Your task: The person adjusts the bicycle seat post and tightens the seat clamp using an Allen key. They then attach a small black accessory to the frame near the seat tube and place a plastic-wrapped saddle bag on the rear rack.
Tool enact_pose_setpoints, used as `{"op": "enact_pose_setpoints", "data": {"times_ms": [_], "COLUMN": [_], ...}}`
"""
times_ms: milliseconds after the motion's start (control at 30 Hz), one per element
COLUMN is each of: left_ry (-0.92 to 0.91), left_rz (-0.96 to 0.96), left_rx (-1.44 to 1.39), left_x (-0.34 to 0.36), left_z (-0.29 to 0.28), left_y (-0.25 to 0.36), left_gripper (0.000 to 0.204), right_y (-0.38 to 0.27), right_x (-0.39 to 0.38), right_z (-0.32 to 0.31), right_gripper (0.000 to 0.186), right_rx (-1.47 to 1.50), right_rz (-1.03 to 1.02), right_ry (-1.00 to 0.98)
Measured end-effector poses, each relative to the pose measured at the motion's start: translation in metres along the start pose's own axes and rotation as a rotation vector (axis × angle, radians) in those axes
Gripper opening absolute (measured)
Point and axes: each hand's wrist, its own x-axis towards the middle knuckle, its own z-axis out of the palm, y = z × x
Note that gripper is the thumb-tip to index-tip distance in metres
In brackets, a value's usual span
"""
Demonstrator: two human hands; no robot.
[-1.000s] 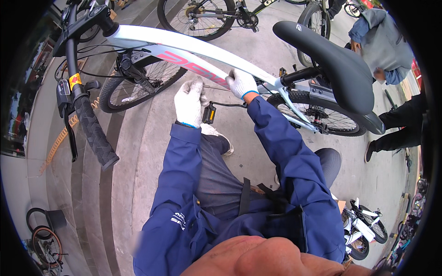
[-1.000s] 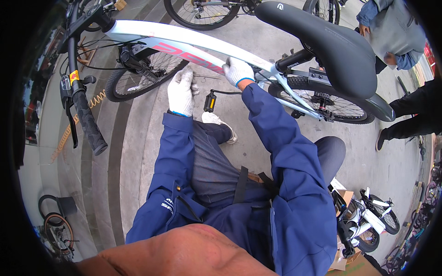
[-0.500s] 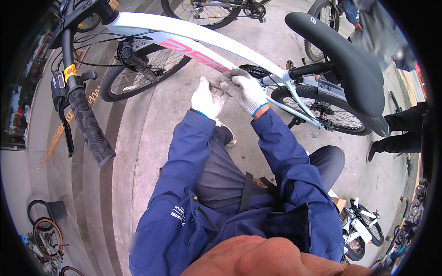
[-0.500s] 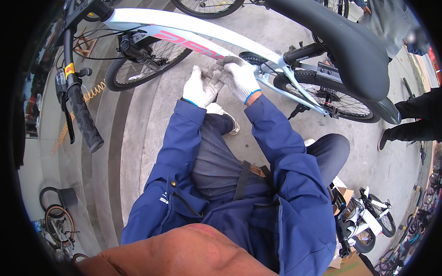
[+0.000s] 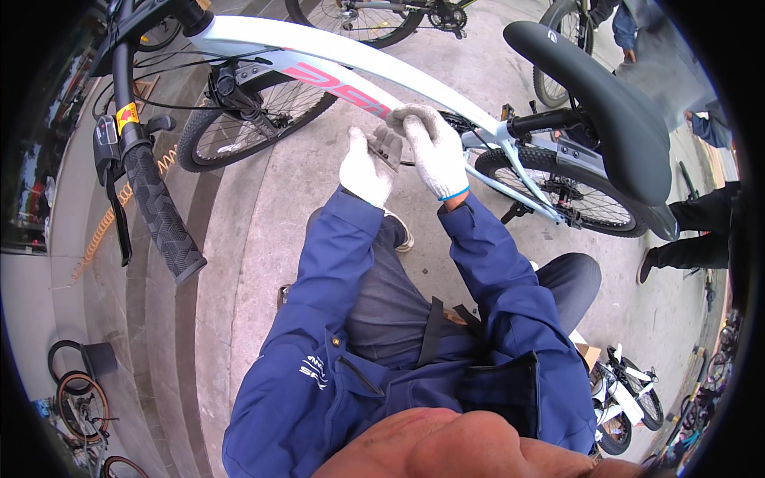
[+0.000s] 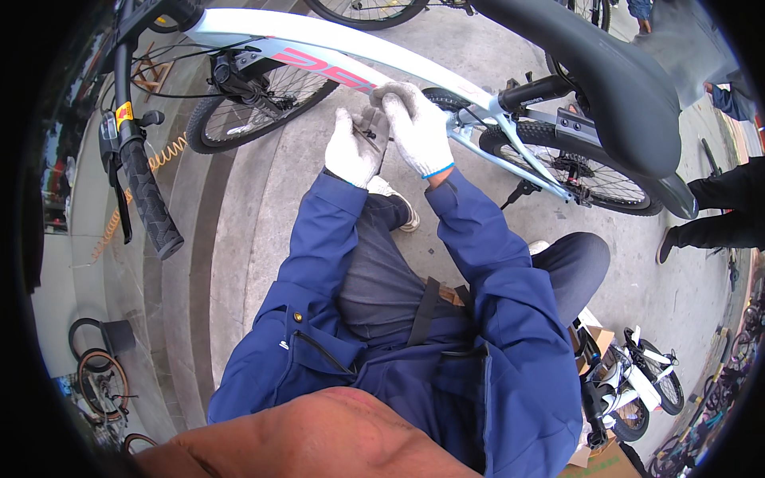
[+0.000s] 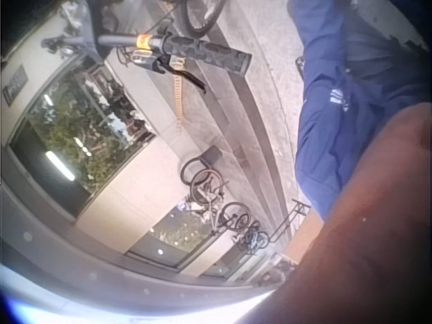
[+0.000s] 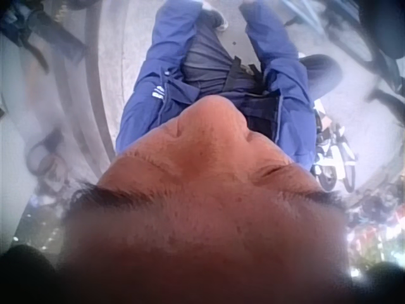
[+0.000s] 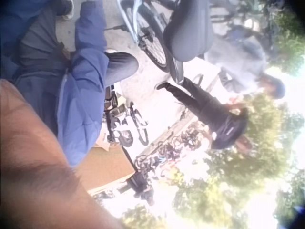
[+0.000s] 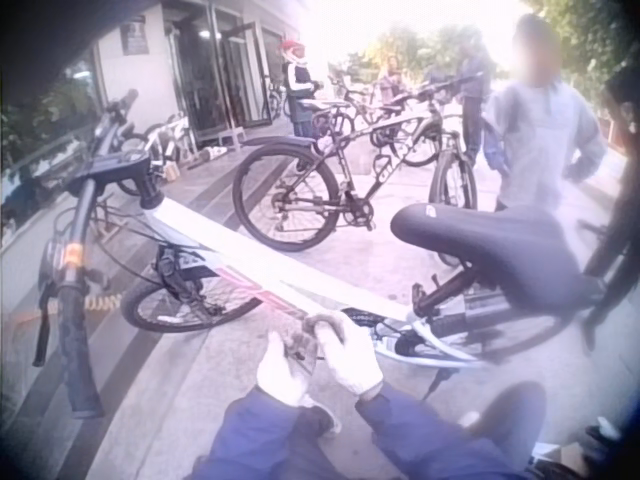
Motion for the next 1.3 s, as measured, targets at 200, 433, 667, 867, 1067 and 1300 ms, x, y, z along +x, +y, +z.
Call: {"op": "enact_pose_setpoints", "data": {"times_ms": [200,433,667,867,1067,1300], "left_ry": [-0.128,-0.134,-0.206,-0.214,-0.310,-0.307], "left_rz": [0.067,-0.014,-0.031,-0.032,-0.127,-0.122], "left_rx": [0.415,0.106,0.001,0.100,0.088,0.145], "left_x": [-0.001,-0.008,-0.012,-0.014,-0.012,-0.013], "left_z": [-0.005,0.011,0.012,0.015,0.012,0.011], "left_y": [-0.005,-0.004,-0.006,-0.008,-0.010,-0.016], "left_gripper": [0.045,0.035,0.026,0.029,0.032,0.034], "right_y": [-0.021,-0.013,-0.014,-0.002,0.015,0.023], "right_x": [0.001,-0.011,-0.042,-0.042,-0.038,-0.041], "right_z": [-0.030,-0.038,-0.039,-0.030,-0.025,-0.029], "right_gripper": [0.040,0.044,0.019,0.023,0.021,0.021], "right_rx": [-0.543,-0.341,-0.047,0.093,0.132,0.058], "right_rz": [0.118,0.253,0.034,-0.073,-0.070,-0.009], "right_ry": [-0.413,-0.179,0.209,0.344,0.303,0.343]}}
